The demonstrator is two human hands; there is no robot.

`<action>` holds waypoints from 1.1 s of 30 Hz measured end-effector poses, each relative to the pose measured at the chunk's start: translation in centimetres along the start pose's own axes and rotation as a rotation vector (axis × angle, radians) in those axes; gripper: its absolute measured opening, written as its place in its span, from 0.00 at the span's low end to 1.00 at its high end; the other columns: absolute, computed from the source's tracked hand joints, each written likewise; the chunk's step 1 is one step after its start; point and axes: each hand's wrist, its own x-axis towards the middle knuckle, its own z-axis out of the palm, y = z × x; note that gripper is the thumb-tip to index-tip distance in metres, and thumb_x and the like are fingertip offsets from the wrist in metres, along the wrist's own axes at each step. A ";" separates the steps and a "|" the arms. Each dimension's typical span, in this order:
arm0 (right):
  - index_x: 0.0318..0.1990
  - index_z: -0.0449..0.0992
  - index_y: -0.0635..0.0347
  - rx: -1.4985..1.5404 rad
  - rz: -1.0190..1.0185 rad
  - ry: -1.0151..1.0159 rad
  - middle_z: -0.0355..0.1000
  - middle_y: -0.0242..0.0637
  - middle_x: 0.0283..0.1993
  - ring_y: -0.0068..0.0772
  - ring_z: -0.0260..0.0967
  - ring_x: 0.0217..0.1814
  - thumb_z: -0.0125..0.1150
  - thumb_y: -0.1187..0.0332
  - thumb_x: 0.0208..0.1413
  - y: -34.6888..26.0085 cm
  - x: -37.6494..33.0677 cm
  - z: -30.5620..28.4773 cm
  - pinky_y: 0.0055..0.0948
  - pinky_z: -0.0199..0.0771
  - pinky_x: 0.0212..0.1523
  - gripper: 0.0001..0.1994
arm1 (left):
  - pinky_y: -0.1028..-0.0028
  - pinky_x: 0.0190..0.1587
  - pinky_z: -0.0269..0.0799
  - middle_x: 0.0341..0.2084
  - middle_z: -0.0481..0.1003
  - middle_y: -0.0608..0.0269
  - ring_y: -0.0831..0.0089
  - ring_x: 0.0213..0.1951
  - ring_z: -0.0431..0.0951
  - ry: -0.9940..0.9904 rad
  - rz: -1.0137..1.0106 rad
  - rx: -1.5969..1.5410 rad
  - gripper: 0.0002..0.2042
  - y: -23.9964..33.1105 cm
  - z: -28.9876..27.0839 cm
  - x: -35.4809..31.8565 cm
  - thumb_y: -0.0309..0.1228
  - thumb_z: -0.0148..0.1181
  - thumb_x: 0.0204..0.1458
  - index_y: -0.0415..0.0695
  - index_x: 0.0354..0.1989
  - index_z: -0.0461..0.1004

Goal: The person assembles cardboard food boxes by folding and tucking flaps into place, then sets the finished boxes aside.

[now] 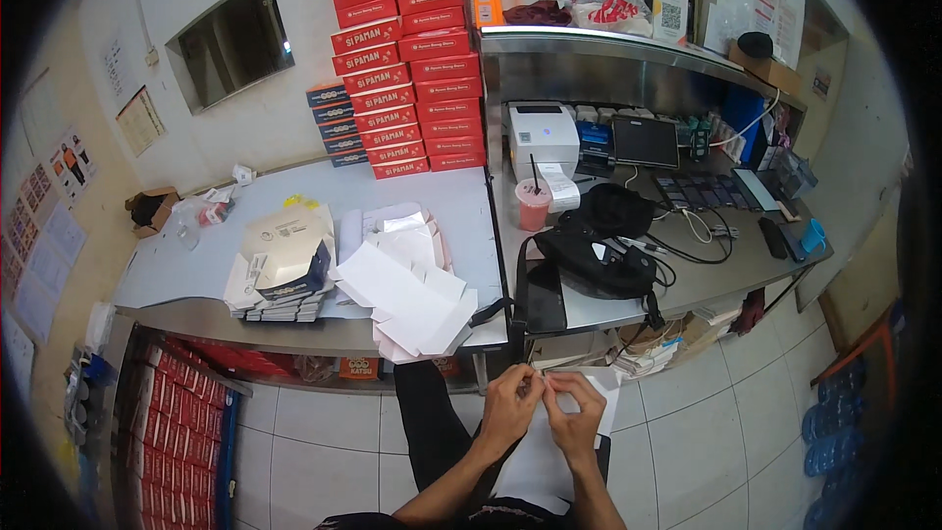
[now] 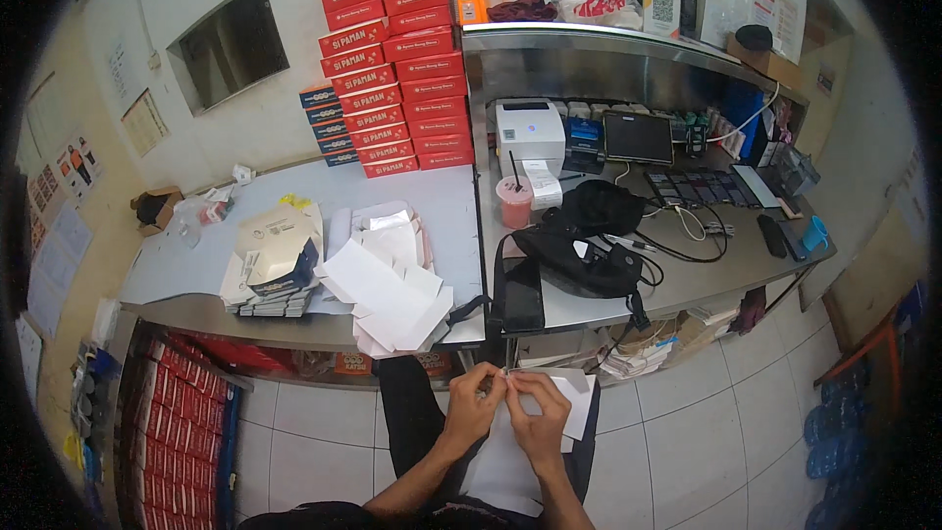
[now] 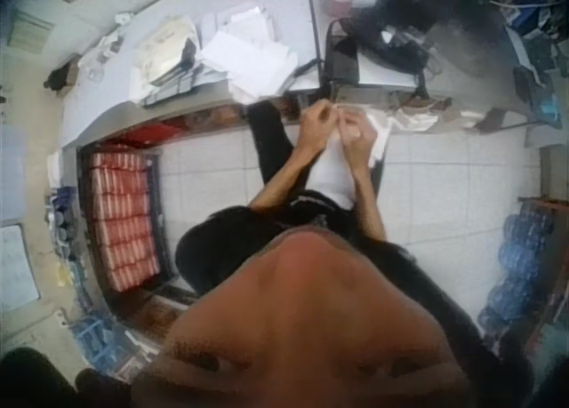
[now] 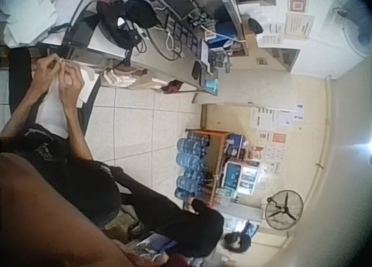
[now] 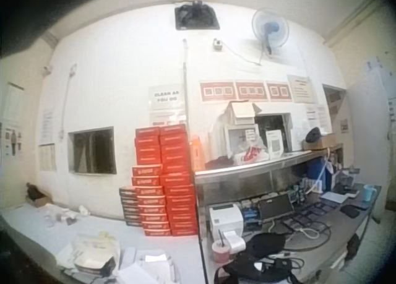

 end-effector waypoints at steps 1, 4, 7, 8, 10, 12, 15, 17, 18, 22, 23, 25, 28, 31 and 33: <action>0.33 0.80 0.68 -0.013 0.001 0.004 0.79 0.43 0.36 0.34 0.79 0.38 0.67 0.82 0.48 0.3 -0.1 0.2 0.28 0.77 0.41 0.04 | 0.74 0.28 0.70 0.23 0.77 0.56 0.78 0.24 0.75 -0.010 -0.025 0.010 0.09 -0.2 -0.1 0.2 0.27 0.59 0.59 0.33 0.31 0.75; 0.34 0.80 0.69 -0.007 0.013 0.031 0.79 0.44 0.36 0.35 0.79 0.37 0.66 0.82 0.49 1.1 -0.1 0.7 0.27 0.77 0.40 0.04 | 0.74 0.27 0.69 0.22 0.77 0.56 0.79 0.24 0.75 -0.005 -0.007 0.043 0.10 -0.7 0.1 0.8 0.29 0.59 0.60 0.33 0.30 0.75; 0.34 0.80 0.70 -0.016 0.071 0.030 0.79 0.44 0.35 0.32 0.79 0.35 0.66 0.81 0.50 2.0 -0.4 1.5 0.26 0.78 0.39 0.03 | 0.70 0.26 0.70 0.23 0.75 0.53 0.70 0.24 0.78 0.057 -0.055 0.022 0.09 -1.2 0.2 1.0 0.27 0.60 0.59 0.32 0.31 0.75; 0.34 0.79 0.71 -0.020 0.092 0.029 0.79 0.44 0.34 0.31 0.79 0.35 0.66 0.81 0.51 2.3 -0.6 1.7 0.25 0.78 0.38 0.03 | 0.72 0.27 0.70 0.23 0.75 0.55 0.73 0.24 0.77 0.090 -0.057 0.000 0.09 -1.4 0.4 0.9 0.27 0.60 0.59 0.33 0.30 0.75; 0.34 0.79 0.71 -0.005 0.125 0.041 0.80 0.44 0.34 0.30 0.80 0.34 0.66 0.80 0.52 2.3 -1.2 2.5 0.25 0.78 0.37 0.04 | 0.75 0.27 0.71 0.21 0.76 0.59 0.81 0.25 0.74 0.158 -0.062 -0.038 0.09 -1.9 0.6 1.0 0.27 0.61 0.58 0.33 0.30 0.76; 0.36 0.79 0.72 -0.023 0.147 0.055 0.80 0.44 0.32 0.33 0.81 0.35 0.66 0.79 0.52 2.1 -1.3 2.9 0.26 0.79 0.38 0.05 | 0.76 0.27 0.71 0.21 0.76 0.60 0.81 0.25 0.75 0.129 -0.033 0.004 0.09 -2.1 0.5 1.0 0.26 0.62 0.58 0.33 0.29 0.75; 0.37 0.79 0.70 -0.021 0.122 0.057 0.80 0.47 0.36 0.37 0.81 0.37 0.64 0.80 0.53 2.3 -0.4 2.4 0.29 0.79 0.40 0.05 | 0.76 0.28 0.71 0.22 0.74 0.59 0.80 0.25 0.75 0.045 0.002 0.035 0.09 -2.5 0.4 1.1 0.25 0.62 0.57 0.32 0.29 0.74; 0.37 0.80 0.70 -0.024 0.061 0.014 0.80 0.46 0.35 0.36 0.80 0.37 0.65 0.81 0.52 2.6 -0.2 1.9 0.28 0.78 0.40 0.05 | 0.75 0.28 0.71 0.22 0.73 0.58 0.78 0.26 0.75 0.005 0.018 0.041 0.08 -2.5 0.3 1.1 0.24 0.62 0.57 0.32 0.28 0.74; 0.36 0.80 0.70 -0.016 0.005 0.005 0.80 0.46 0.34 0.35 0.80 0.36 0.66 0.81 0.51 2.7 0.0 1.6 0.28 0.78 0.39 0.05 | 0.74 0.29 0.70 0.22 0.73 0.58 0.77 0.26 0.75 -0.002 0.024 0.043 0.08 -2.0 0.1 1.1 0.24 0.62 0.57 0.32 0.28 0.74; 0.33 0.79 0.70 0.115 0.043 -0.056 0.80 0.44 0.32 0.32 0.79 0.35 0.68 0.81 0.48 3.7 0.8 0.4 0.26 0.77 0.39 0.05 | 0.73 0.30 0.68 0.22 0.72 0.57 0.71 0.26 0.74 -0.039 0.089 0.091 0.06 -2.0 0.0 1.1 0.22 0.61 0.56 0.32 0.28 0.74; 0.33 0.79 0.70 0.144 0.056 -0.068 0.80 0.44 0.33 0.32 0.79 0.35 0.68 0.82 0.48 4.0 0.8 0.2 0.25 0.77 0.39 0.05 | 0.71 0.28 0.67 0.22 0.72 0.56 0.70 0.25 0.73 -0.019 0.101 0.066 0.07 -2.1 0.1 1.0 0.23 0.62 0.56 0.33 0.28 0.74; 0.32 0.79 0.70 0.206 0.084 -0.093 0.80 0.44 0.33 0.31 0.79 0.35 0.68 0.82 0.46 4.4 0.6 0.0 0.25 0.77 0.39 0.05 | 0.69 0.25 0.64 0.22 0.70 0.54 0.66 0.22 0.70 0.021 0.125 0.020 0.07 -2.4 0.5 0.7 0.23 0.62 0.56 0.33 0.28 0.73; 0.33 0.80 0.67 0.061 0.085 -0.130 0.80 0.44 0.34 0.32 0.80 0.37 0.70 0.80 0.46 4.2 1.0 -0.1 0.24 0.77 0.40 0.06 | 0.69 0.26 0.65 0.22 0.71 0.55 0.65 0.22 0.71 0.047 0.119 0.063 0.07 -2.2 0.6 0.3 0.23 0.62 0.56 0.33 0.28 0.73; 0.34 0.80 0.68 0.062 0.063 -0.135 0.80 0.46 0.36 0.33 0.80 0.39 0.69 0.80 0.47 3.4 0.8 1.1 0.26 0.77 0.42 0.07 | 0.70 0.27 0.67 0.22 0.71 0.54 0.65 0.24 0.72 0.095 0.035 -0.012 0.08 -2.4 0.2 0.4 0.24 0.63 0.55 0.33 0.28 0.73; 0.37 0.80 0.69 0.052 0.025 -0.124 0.80 0.47 0.38 0.35 0.80 0.42 0.67 0.80 0.49 3.2 0.5 1.9 0.26 0.77 0.45 0.07 | 0.69 0.29 0.69 0.24 0.72 0.53 0.62 0.26 0.73 0.090 0.030 0.006 0.07 -2.4 -0.2 0.6 0.25 0.61 0.57 0.33 0.30 0.73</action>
